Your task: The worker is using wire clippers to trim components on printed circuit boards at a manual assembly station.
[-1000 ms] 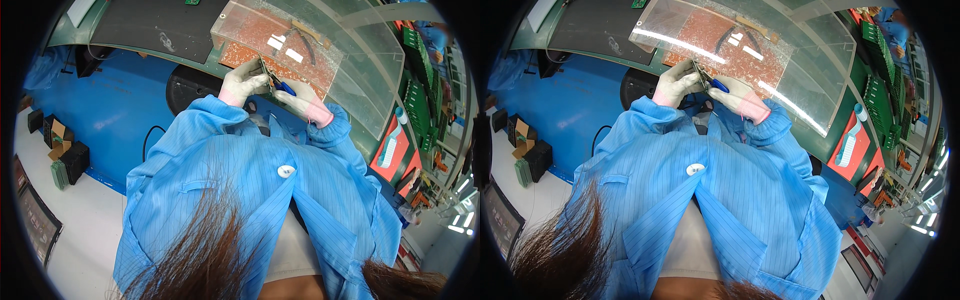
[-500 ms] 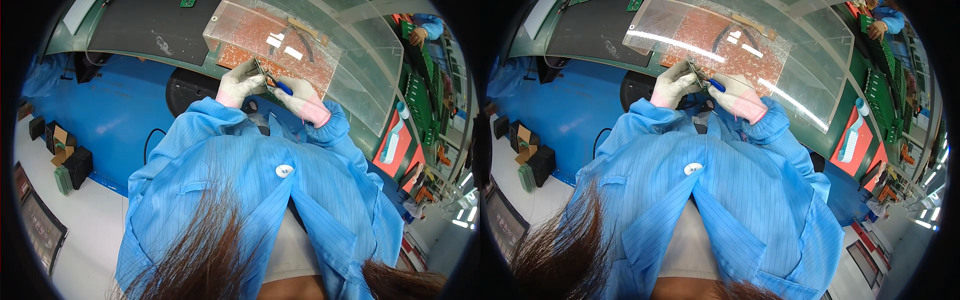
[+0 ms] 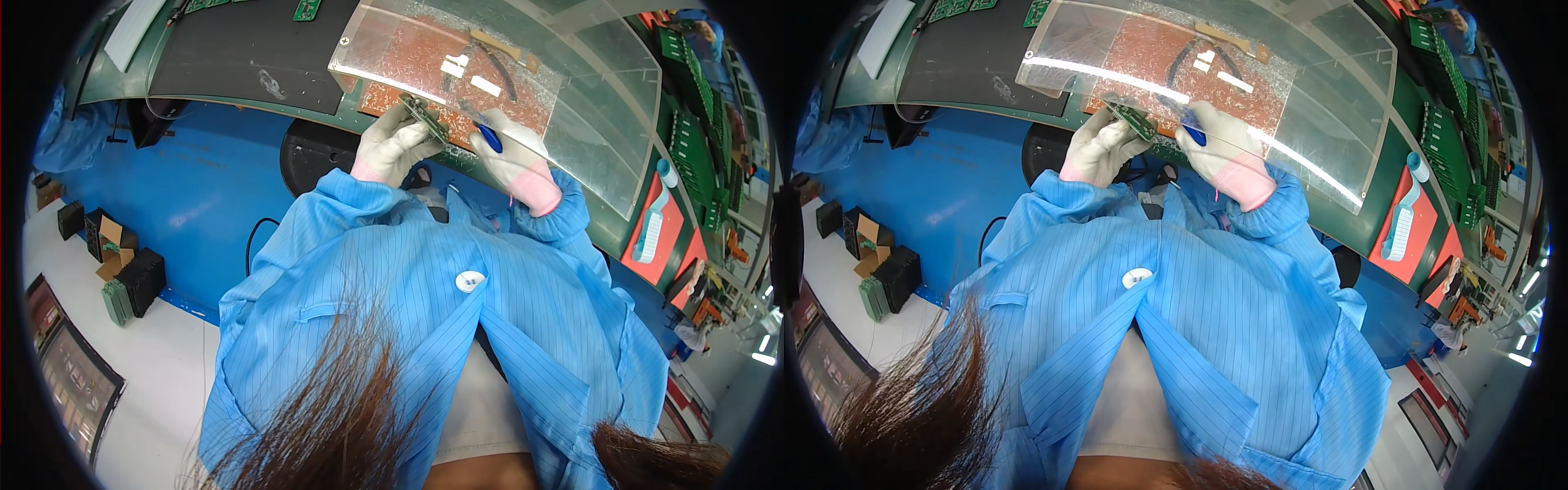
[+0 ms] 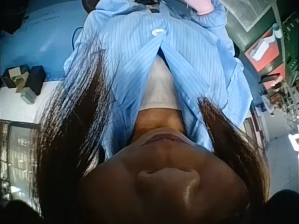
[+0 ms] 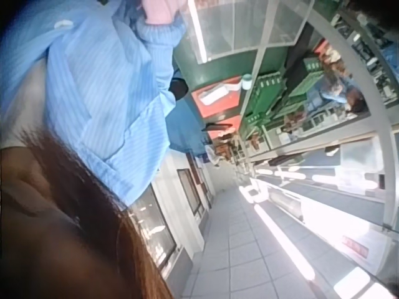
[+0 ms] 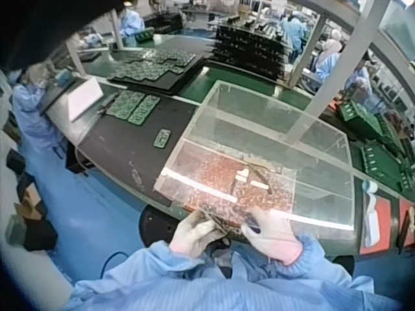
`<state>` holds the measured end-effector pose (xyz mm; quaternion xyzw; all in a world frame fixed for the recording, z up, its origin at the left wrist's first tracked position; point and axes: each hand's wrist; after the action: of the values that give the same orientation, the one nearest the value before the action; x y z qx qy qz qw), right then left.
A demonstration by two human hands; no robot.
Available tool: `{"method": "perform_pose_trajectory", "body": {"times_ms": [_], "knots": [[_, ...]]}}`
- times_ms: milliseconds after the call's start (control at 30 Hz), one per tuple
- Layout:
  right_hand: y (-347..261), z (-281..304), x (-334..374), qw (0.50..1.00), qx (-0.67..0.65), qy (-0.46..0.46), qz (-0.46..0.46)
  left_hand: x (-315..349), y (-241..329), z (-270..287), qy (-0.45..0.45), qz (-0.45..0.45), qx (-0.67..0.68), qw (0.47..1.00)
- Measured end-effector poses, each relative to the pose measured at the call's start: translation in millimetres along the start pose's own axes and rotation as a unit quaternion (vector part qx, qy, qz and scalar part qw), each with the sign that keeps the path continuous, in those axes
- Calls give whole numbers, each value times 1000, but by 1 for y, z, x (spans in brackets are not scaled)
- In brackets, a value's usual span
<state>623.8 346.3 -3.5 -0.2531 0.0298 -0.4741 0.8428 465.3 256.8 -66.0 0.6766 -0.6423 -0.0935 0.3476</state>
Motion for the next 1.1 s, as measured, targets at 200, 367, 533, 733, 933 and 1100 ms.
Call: {"method": "perform_pose_trajectory", "body": {"times_ms": [200, 367, 533, 733, 933, 1100], "knots": [[-5, 5, 6, 999, -20, -15, 28, 6, 2, -5, 44, -31, 0, 999], [-5, 8, 11, 996, -17, 19, 90, 14, 7, -12, 78, -58, -15, 995], [-15, 18, 14, 991, 6, 26, 133, 23, 12, -19, 91, -73, -25, 993], [-21, 25, 14, 984, 52, 26, 165, 30, 12, -22, 75, -99, -50, 991], [-18, 29, 16, 985, 54, 45, 155, 37, 13, -23, 58, -92, -30, 994], [-16, 25, 20, 984, 53, 48, 164, 41, 15, -25, 84, -105, 22, 991]]}}
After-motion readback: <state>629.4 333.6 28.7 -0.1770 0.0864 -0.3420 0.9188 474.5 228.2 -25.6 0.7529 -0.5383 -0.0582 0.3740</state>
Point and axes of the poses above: each hand's wrist, its own x-axis away from the middle knuckle, its own z-axis out of the back of the hand, y = z × x, and after that the axes turned 2 degrees about y, right-handed
